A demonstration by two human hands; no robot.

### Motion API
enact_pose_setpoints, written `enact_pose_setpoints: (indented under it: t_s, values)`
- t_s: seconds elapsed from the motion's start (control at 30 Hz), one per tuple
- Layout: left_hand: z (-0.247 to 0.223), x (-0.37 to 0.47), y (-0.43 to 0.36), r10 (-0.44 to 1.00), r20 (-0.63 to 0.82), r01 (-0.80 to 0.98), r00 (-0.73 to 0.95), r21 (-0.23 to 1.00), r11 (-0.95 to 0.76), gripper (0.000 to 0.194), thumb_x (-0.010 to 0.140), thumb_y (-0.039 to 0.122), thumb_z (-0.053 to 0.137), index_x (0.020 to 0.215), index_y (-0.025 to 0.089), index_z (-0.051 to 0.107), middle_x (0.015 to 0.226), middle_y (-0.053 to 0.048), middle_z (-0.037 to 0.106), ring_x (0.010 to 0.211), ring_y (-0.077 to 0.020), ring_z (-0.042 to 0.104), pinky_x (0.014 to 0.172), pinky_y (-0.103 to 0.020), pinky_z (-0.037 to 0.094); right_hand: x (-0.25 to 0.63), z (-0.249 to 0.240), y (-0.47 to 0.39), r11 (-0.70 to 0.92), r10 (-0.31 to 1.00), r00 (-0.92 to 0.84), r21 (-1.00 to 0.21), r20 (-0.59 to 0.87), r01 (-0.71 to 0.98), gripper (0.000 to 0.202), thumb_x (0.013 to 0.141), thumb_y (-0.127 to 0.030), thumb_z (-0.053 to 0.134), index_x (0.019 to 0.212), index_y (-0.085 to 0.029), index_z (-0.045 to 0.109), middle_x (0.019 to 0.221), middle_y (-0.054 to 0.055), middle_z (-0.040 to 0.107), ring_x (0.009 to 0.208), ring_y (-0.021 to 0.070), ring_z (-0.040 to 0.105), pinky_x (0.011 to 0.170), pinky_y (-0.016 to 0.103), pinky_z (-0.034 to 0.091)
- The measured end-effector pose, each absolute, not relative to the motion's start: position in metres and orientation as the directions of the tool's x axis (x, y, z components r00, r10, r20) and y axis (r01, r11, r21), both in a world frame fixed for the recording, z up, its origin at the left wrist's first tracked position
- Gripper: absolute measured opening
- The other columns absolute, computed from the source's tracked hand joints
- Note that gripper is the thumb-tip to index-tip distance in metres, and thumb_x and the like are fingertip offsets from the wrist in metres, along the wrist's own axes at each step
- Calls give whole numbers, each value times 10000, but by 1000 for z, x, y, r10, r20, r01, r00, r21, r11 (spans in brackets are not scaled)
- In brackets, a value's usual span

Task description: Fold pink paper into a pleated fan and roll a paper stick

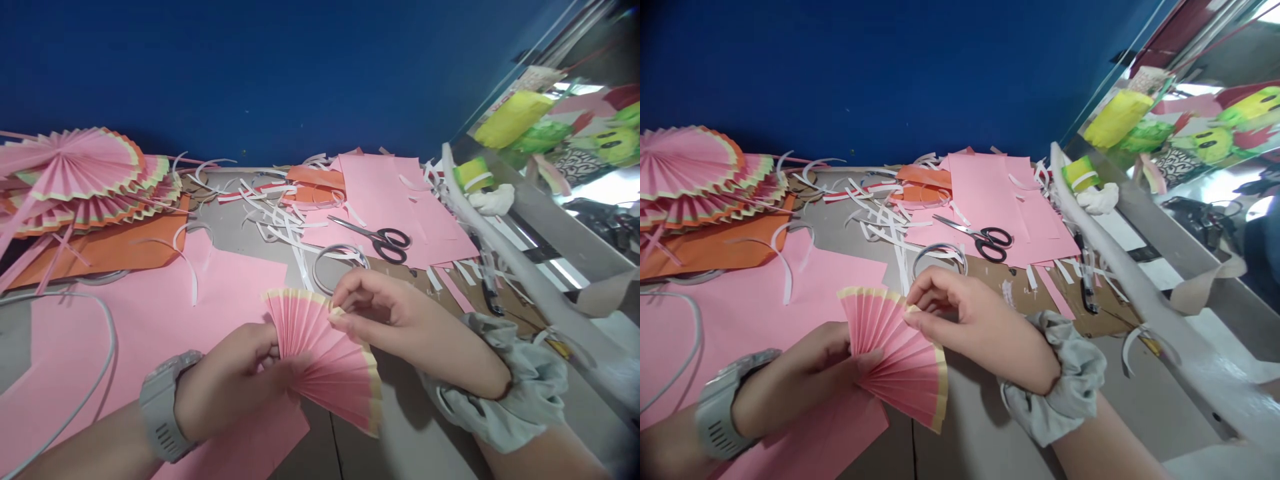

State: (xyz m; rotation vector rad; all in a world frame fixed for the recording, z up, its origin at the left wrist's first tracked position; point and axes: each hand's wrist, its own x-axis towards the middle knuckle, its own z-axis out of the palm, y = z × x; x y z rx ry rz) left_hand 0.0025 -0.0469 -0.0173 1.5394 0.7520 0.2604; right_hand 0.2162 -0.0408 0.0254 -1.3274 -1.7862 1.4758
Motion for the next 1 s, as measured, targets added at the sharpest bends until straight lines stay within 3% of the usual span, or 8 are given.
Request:
enact_pose_setpoints:
  t_s: [0.23,0.37,0.57,0.8,1.0]
  values:
    - [-16,2,-46,638,-261,191,724,965,177,259,890,333,397,788,143,540,721,0,522,641,-109,449,589,-203,367,220,25,-37,120,874,-463,-857,-149,502,131,846,-305,519,937,-241,587,916,-28,619,819,93,579,721,186,431]
    - [-16,1,-46,663,-320,239,676,947,213,288,877,367,410,717,145,499,641,15,482,581,-104,421,543,-211,341,221,23,-37,234,869,-486,-787,-94,571,144,858,-320,497,880,-239,614,852,-24,641,784,107,576,689,206,418]
    - [-16,2,-46,732,-317,156,603,947,282,311,894,392,381,716,154,472,586,5,538,539,-105,481,546,-224,378,221,21,-37,361,870,-492,-710,24,604,138,872,-291,479,818,-223,586,784,-22,632,714,108,567,660,227,412]
    - [-16,5,-51,817,-263,-2,514,952,307,184,881,363,442,907,181,451,608,41,543,498,-74,500,492,-183,393,219,18,-39,408,892,-437,-627,117,663,71,857,-256,512,848,-223,575,814,-23,638,746,102,575,673,210,410]
    - [-20,4,-49,851,-315,-30,421,933,360,230,890,369,428,775,172,455,490,70,441,409,-53,423,444,-174,376,214,14,-40,448,869,-481,-593,113,669,87,871,-249,485,842,-212,559,788,-10,621,728,112,559,668,229,410]
